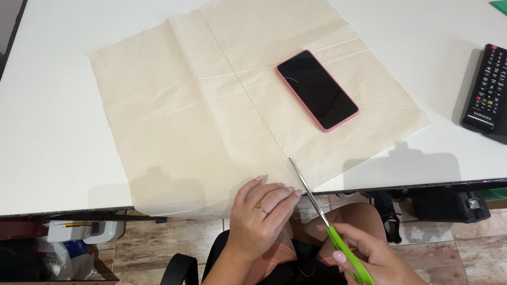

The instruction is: Cutting fabric into strips using scissors on a desk

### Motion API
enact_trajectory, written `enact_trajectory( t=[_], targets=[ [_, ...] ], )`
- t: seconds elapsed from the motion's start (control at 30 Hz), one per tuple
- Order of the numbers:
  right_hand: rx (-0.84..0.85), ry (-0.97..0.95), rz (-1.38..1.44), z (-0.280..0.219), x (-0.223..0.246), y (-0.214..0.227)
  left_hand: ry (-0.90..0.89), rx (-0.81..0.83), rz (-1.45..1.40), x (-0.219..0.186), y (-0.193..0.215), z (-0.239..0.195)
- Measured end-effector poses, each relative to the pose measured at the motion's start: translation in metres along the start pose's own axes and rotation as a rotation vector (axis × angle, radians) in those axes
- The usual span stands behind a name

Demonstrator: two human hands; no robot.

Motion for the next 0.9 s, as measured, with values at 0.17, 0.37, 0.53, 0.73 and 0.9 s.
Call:
enact_trajectory(
  t=[0.17,0.37,0.53,0.73,0.9],
  targets=[
    [0.022,0.042,-0.008,-0.004,0.009,-0.005,-0.002,0.006,0.003,0.000,0.000,-0.001],
    [-0.001,0.021,-0.001,-0.004,0.010,-0.006,0.002,-0.011,0.003,-0.001,0.000,0.001],
    [0.024,0.042,-0.002,-0.001,0.004,-0.004,0.068,0.043,0.044,0.004,-0.010,-0.007],
    [0.063,0.101,-0.009,-0.002,0.009,-0.005,0.132,0.050,0.065,0.003,-0.001,-0.001],
    [-0.024,0.064,0.048,0.000,0.025,-0.013,0.089,0.028,0.036,0.002,0.003,0.000]
  ],
)
Point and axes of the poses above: each hand's wrist, its own z-axis towards the middle knuckle, its own y-axis out of the back of the hand, x = y × z, the point moved 2 cm from there along z, towards the middle knuckle, and after that the axes turned 10 degrees about x, right-handed, at the moved point
